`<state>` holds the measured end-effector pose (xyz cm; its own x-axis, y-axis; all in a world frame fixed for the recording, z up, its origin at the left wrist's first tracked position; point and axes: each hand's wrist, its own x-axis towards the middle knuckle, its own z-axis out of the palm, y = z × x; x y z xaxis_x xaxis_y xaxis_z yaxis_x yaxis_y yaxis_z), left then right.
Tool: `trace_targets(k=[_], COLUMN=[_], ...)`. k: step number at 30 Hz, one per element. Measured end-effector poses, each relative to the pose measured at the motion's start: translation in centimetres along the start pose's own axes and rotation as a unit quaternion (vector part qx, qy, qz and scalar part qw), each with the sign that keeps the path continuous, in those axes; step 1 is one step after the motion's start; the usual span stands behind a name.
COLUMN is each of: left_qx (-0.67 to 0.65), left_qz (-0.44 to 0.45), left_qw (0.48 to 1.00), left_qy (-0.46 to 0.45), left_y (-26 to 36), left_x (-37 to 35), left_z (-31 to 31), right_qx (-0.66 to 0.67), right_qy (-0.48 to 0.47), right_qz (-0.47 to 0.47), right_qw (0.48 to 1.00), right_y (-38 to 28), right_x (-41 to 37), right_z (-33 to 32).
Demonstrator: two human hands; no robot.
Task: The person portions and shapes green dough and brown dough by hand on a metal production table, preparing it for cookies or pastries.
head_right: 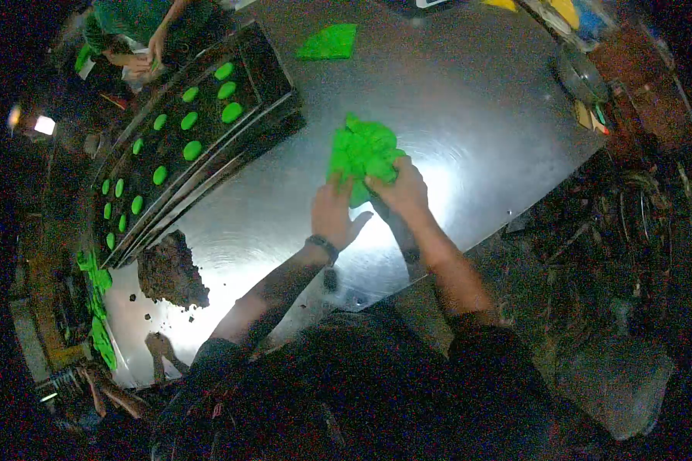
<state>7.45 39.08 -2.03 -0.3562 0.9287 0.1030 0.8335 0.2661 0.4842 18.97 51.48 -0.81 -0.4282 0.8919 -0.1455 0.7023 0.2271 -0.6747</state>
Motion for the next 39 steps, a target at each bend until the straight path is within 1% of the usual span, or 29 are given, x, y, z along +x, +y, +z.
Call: trace_targets(k=[1, 2, 4, 5, 8, 9, 10, 12, 13, 15, 16, 17, 18, 19, 20, 22, 23, 24, 26, 27, 29, 30, 32, 34, 35, 37, 38, 39], left_qx=[0.018, 0.027, 0.040, 0.044, -0.062, -0.095, -0.128, -0.220, -0.262, -0.288, -0.299, -0.277, -0.223, -0.169, -0.112, 0.005, -0.022, -0.051, -0.109, -0.133, -0.112, -0.041, 0.103, 0.115, 0.122, 0.012, -0.043, -0.125], left_qz=[0.026, 0.060, 0.132, 0.195, 0.219, 0.228, 0.238, 0.167, 0.137, 0.034, -0.022, 0.094, 0.059, 0.067, 0.099, 0.159, 0.166, 0.134, 0.068, 0.012, 0.035, 0.025, 0.010, 0.006, 0.005, -0.024, -0.040, -0.012], left_qw=[0.999, 0.998, 0.990, 0.979, 0.974, 0.969, 0.962, 0.961, 0.954, 0.957, 0.954, 0.949, 0.966, 0.970, 0.977, 0.979, 0.983, 0.988, 0.992, 0.991, 0.992, 0.998, 0.995, 0.993, 0.990, 0.991, 0.985, 0.979], left_qy=[0.031, 0.025, 0.008, 0.046, -0.004, -0.018, -0.032, -0.036, -0.036, -0.019, -0.010, 0.117, 0.116, 0.159, 0.152, 0.129, 0.073, 0.048, -0.003, -0.020, 0.052, 0.039, 0.013, -0.037, -0.064, -0.135, -0.163, -0.161], left_y=[-0.1, -0.6, -1.6, -1.6, -4.0, -4.7, -5.1, -4.1, -3.4, -1.3, -0.9, -3.3, -2.9, -3.4, -3.9, -5.3, -6.4, -7.0, -6.0, -5.4, -6.2, -6.3, -6.3, -6.3, -6.2, -5.8, -5.6, -5.3], left_x=[0.6, 1.2, 1.8, 1.5, -1.9, -4.0, -6.3, -11.0, -11.5, -10.8, -10.6, -9.1, -7.4, -5.7, -4.5, -2.4, -1.5, -0.4, 2.7, 4.8, 9.3, 11.4, 14.9, 16.6, 17.3, 18.6, 19.3, 19.8], left_z=[0.7, 1.3, 1.8, 1.3, 2.2, 1.7, 1.3, -0.8, -2.0, -4.5, -5.2, -3.8, -5.9, -6.3, -6.3, -6.2, -5.2, -4.3, -3.0, -2.6, -0.4, 0.4, 1.5, 2.1, 2.1, 1.6, 1.1, 0.6], right_qx=[0.017, 0.035, 0.128, 0.172, 0.145, 0.182, 0.165, 0.131, 0.151, 0.141, 0.224, 0.212, 0.230, 0.102, -0.029, -0.056, -0.069, -0.126, -0.190, -0.193, -0.160, -0.144, -0.050, 0.088, 0.158, 0.285, 0.287, 0.304], right_qy=[0.007, 0.017, -0.038, -0.067, -0.199, -0.219, -0.218, -0.210, -0.197, -0.088, -0.064, -0.001, 0.032, 0.081, 0.129, 0.054, 0.018, -0.059, -0.013, 0.009, -0.004, -0.009, -0.101, -0.204, -0.251, -0.189, -0.113, -0.053], right_qz=[0.014, 0.028, 0.001, -0.012, -0.025, -0.075, -0.067, -0.056, -0.005, -0.076, -0.083, -0.114, -0.090, -0.160, -0.229, -0.191, -0.167, -0.157, -0.237, -0.264, -0.307, -0.327, -0.347, -0.284, -0.248, -0.144, -0.150, -0.124], right_qw=[1.000, 0.999, 0.991, 0.983, 0.969, 0.956, 0.960, 0.967, 0.969, 0.983, 0.969, 0.971, 0.968, 0.978, 0.964, 0.978, 0.983, 0.978, 0.953, 0.945, 0.938, 0.934, 0.931, 0.933, 0.922, 0.929, 0.939, 0.943], right_y=[1.0, 1.7, 3.8, 5.1, 8.5, 10.2, 9.7, 7.2, 5.7, 2.5, 1.3, 0.7, -0.6, 0.2, 0.4, 0.0, -0.4, -0.7, -0.3, -0.4, 0.0, 0.4, 1.9, 1.7, 1.2, 0.5, -0.4, 0.8], right_x=[0.3, 0.6, -0.7, -2.1, -7.8, -9.6, -10.3, -11.4, -10.4, -6.5, -3.9, -1.3, 0.5, 2.6, 3.9, 4.0, 3.6, 3.5, 2.7, 2.6, 1.6, 0.8, -1.5, -2.2, -2.4, -0.5, 1.6, 4.6], right_z=[1.0, 1.8, 1.2, 0.5, -3.0, -3.4, -4.0, -6.7, -7.0, -7.3, -7.1, -6.5, -6.1, -5.2, -4.5, -2.8, -1.9, -1.1, 0.5, 0.7, 0.7, 0.7, 0.3, -2.4, -3.9, -5.5, -6.6, -5.8])
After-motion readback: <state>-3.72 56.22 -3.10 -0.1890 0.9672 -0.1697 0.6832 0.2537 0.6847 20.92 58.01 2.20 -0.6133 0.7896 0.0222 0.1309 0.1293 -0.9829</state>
